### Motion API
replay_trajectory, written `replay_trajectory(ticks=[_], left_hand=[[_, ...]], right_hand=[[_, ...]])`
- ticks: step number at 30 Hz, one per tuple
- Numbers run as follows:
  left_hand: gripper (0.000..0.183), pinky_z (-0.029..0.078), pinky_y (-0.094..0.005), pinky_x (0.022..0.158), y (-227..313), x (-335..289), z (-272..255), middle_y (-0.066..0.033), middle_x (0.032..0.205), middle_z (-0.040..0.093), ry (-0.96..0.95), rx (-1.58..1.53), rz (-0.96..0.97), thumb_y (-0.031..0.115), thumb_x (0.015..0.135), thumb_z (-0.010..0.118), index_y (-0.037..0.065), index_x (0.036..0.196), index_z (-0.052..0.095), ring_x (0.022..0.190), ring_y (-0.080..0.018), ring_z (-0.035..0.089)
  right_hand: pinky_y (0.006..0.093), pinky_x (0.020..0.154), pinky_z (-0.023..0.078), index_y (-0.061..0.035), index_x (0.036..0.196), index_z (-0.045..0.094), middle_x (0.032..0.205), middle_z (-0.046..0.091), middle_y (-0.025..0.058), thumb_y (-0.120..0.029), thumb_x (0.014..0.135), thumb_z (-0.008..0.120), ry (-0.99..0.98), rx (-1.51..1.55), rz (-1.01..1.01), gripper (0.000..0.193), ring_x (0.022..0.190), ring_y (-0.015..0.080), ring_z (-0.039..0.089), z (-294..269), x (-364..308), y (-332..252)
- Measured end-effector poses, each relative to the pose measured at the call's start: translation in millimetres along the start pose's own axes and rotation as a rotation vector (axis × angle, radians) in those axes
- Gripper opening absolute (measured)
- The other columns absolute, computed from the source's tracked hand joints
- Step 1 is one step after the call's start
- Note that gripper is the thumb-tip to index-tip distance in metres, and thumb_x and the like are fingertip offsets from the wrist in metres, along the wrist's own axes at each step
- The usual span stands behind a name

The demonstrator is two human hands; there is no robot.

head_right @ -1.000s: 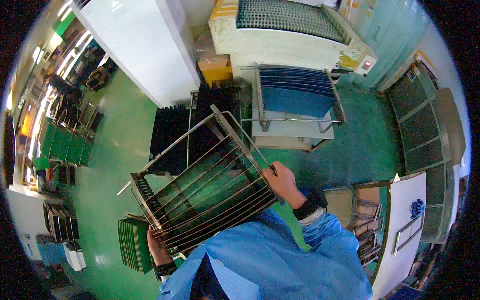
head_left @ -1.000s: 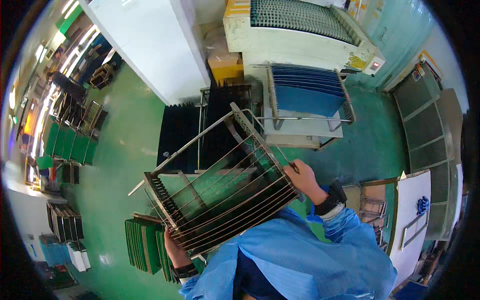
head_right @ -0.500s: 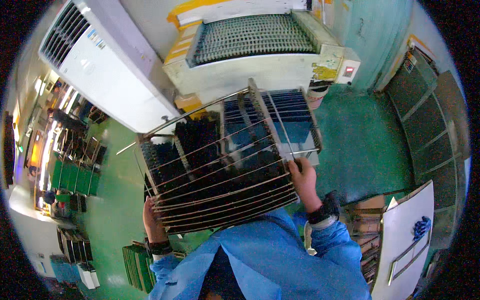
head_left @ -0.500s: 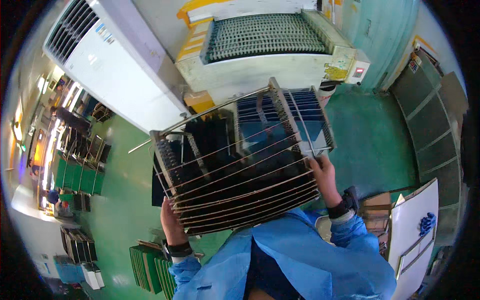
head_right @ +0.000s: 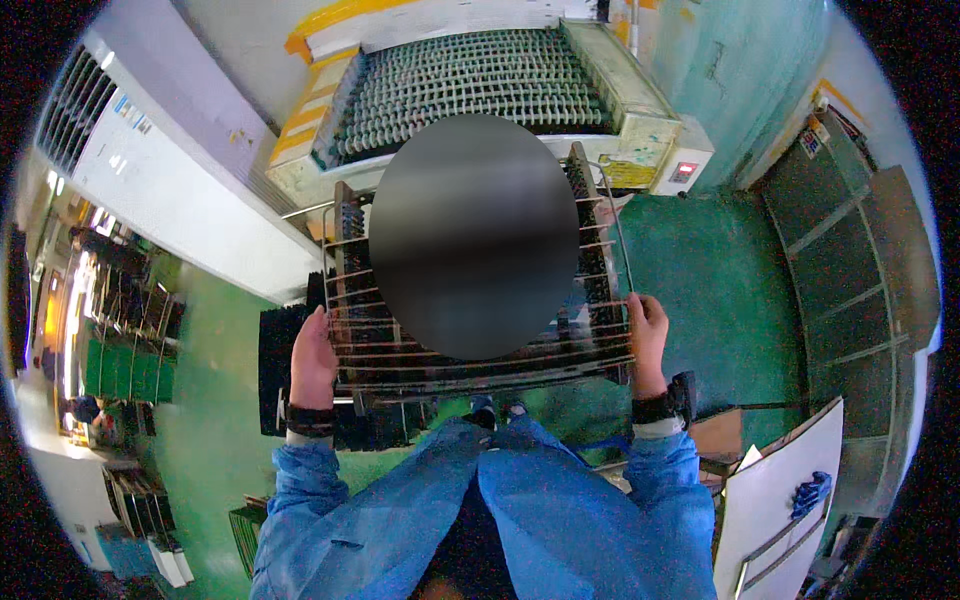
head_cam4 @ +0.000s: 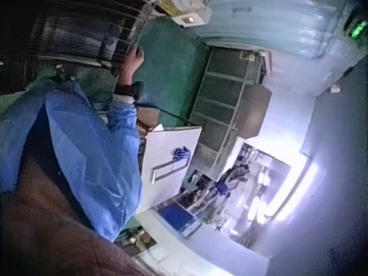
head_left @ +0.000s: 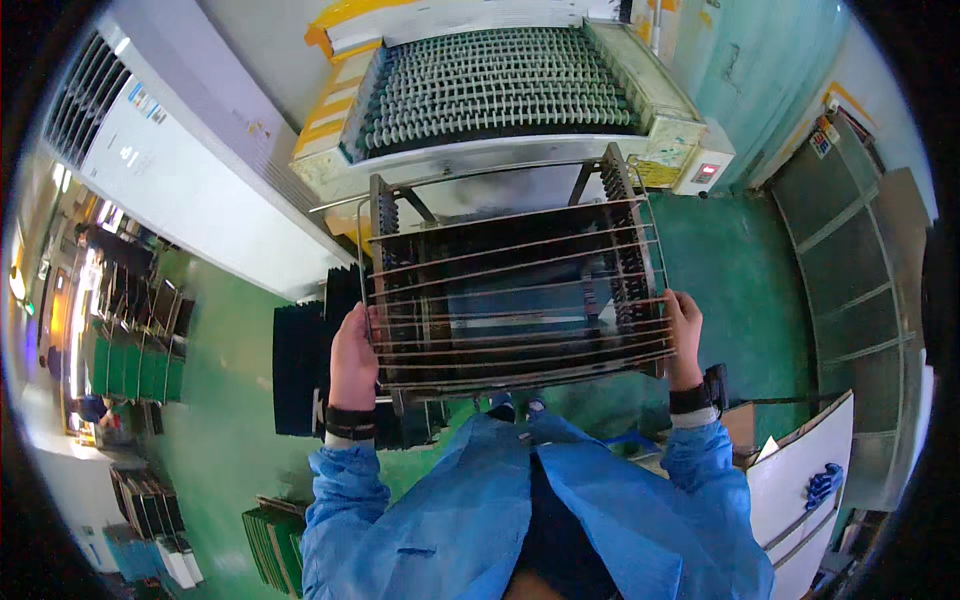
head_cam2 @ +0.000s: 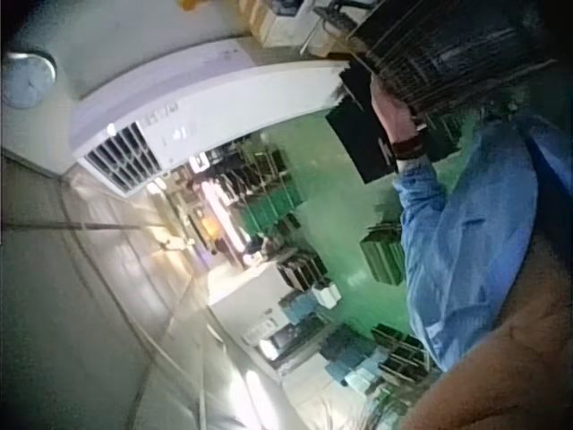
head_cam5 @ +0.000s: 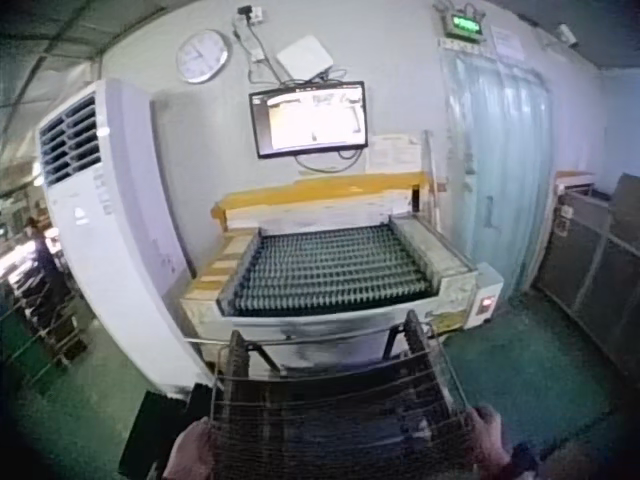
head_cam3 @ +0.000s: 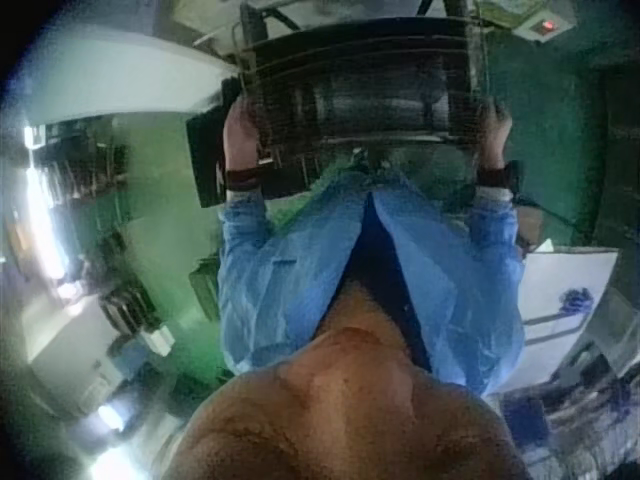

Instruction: Moving metal racks and loading flat plates into a cleaning or processing machine.

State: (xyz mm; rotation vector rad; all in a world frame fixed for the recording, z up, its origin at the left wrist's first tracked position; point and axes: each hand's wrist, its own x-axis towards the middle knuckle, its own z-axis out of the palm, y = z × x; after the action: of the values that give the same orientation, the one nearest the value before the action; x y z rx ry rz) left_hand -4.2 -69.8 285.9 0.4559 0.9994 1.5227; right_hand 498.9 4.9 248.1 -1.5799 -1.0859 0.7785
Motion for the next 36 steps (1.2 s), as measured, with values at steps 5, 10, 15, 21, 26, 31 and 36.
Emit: replay_trajectory(ticks=[5,10,15,21,26,31,36], left_hand=[[0.017,0.045,-0.0249,0.064,-3,85,22,-0.0003,0.085,0.063,0.083,0.072,-0.162,0.019,0.094,0.053,0.004,0.097,0.062,0.071,-0.0097,0.058],[0.017,0.045,-0.0231,0.064,0,107,29,-0.0008,0.084,0.064,0.098,0.206,-0.024,0.014,0.094,0.053,0.002,0.101,0.063,0.072,-0.0093,0.059],[0.024,0.049,-0.0238,0.07,-23,100,-7,-0.0026,0.092,0.066,0.057,0.274,-0.005,0.015,0.095,0.053,0.0,0.111,0.061,0.08,-0.0095,0.061],[0.016,0.043,-0.0204,0.057,-23,83,5,0.0014,0.076,0.061,0.168,0.182,-0.059,0.013,0.093,0.056,0.0,0.096,0.063,0.064,-0.005,0.054],[0.015,0.041,-0.0204,0.05,-19,89,5,0.0022,0.073,0.06,0.19,0.123,-0.098,0.015,0.092,0.059,0.001,0.095,0.064,0.058,-0.0049,0.052],[0.015,0.037,-0.0213,0.052,-23,98,-8,0.003,0.071,0.057,0.191,0.157,-0.04,0.016,0.09,0.061,0.002,0.093,0.066,0.059,-0.0044,0.047],[0.016,0.035,-0.0222,0.052,-16,94,-8,0.0034,0.068,0.054,0.284,0.115,-0.037,0.016,0.088,0.063,0.0,0.092,0.066,0.059,-0.0056,0.046]], right_hand=[[0.0255,0.059,0.039,0.0025,0.084,0.063,0.072,0.056,0.0001,-0.02,0.09,0.059,0.042,0.043,0.006,0.024,0.066,0.0078,0.047,25,52,35],[0.0247,0.052,0.035,0.0011,0.082,0.063,0.065,0.051,-0.0012,-0.016,0.09,0.057,0.005,-0.05,-0.066,0.02,0.059,0.0073,0.045,37,78,18],[0.0264,0.058,0.043,0.0033,0.085,0.06,0.071,0.058,0.0052,-0.011,0.089,0.057,-0.146,-0.106,0.108,0.015,0.065,0.0095,0.053,23,72,2],[0.0338,0.046,0.04,0.0014,0.07,0.058,0.055,0.052,0.0036,-0.017,0.088,0.056,-0.331,-0.684,-0.172,0.026,0.048,0.0134,0.051,10,117,-16],[0.0309,0.047,0.04,-0.0017,0.078,0.06,0.065,0.056,0.0019,-0.017,0.089,0.053,-0.342,-0.438,0.129,0.02,0.053,0.0131,0.053,26,116,-45],[0.0265,0.048,0.041,-0.0049,0.089,0.061,0.074,0.057,0.0,-0.017,0.09,0.053,-0.335,0.028,0.25,0.015,0.06,0.0108,0.055,40,98,-26],[0.0241,0.047,0.038,-0.0049,0.089,0.062,0.067,0.055,-0.0005,-0.015,0.09,0.053,-0.259,-0.141,0.164,0.014,0.055,0.0089,0.051,36,122,-7]])
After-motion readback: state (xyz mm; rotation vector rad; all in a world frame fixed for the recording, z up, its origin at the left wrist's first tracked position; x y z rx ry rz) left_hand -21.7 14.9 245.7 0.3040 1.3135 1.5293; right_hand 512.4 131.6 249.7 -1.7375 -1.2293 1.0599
